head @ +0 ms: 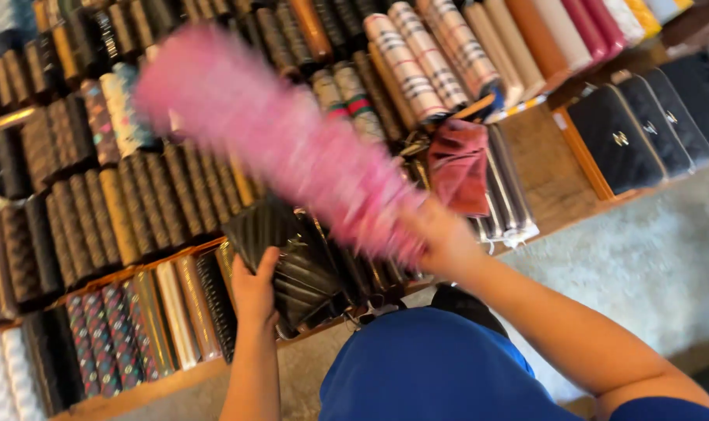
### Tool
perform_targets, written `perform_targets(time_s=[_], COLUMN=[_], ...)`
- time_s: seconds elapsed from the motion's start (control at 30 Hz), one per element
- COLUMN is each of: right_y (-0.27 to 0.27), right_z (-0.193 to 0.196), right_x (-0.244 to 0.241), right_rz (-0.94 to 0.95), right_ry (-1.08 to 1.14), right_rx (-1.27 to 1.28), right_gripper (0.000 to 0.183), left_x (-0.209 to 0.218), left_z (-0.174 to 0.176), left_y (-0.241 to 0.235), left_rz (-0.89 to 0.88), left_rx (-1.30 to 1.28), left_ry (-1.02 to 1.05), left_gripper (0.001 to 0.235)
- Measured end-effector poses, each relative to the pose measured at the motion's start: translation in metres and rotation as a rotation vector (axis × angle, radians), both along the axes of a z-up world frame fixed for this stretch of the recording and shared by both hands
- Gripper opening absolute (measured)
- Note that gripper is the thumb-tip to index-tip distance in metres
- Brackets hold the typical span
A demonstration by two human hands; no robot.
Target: Organizing and dusting a variety of wallets on a display table.
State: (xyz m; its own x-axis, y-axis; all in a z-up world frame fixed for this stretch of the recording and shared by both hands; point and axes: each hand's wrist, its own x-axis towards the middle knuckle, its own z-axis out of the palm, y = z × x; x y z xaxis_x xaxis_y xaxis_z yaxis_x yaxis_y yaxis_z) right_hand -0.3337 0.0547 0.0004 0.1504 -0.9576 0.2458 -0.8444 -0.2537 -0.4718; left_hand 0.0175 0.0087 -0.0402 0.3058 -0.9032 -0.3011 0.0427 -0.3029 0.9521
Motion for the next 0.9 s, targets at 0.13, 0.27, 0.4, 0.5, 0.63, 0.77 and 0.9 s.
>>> perform_targets(time_s=[0.13, 0.27, 0.4, 0.5, 0.63, 0.77, 0.9], right_y=[0.007, -0.028, -0.08, -0.116, -0.123, -0.107, -0.09], right_z=[-0.014, -0.029, 0.001, -0.019, -0.014, -0.025, -0.051], right_x=[-0.012, -0.07, -0.107, -0.107, -0.077, -0.069, -0.072], right_rz=[0.169, -0.102, -0.184, -0.127, 0.009, 0.206, 0.176], right_ry=[0.06, -0.074, -0.134, -0.221, -0.43, -0.312, -0.305], right_rx=[0.076, -0.032, -0.076, -0.097, -0.071, 0.222, 0.361], right_gripper=[0.069, 0.072, 0.076, 0.079, 0.083, 0.086, 0.078], left_x=[-0.016, -0.066, -0.079, -0.078, -0.098, -0.131, -0.149], left_z=[0.006, 0.051, 0.023, 0.008, 0.017, 0.037, 0.035], left_y=[-0.025, -0.042, -0.049, -0.042, -0.029, -0.023, -0.008], left_rz=[-0.093, -0.13, -0.168, -0.101, -0.073, -0.164, -0.017], left_rx=[-0.147, -0.06, 0.026, -0.058, 0.147, 0.209, 0.151], left_ry=[-0.107, -0.069, -0.302, -0.439, -0.63, -0.785, -0.779], left_gripper=[0.068, 0.053, 0.069, 0.08, 0.082, 0.135, 0.131])
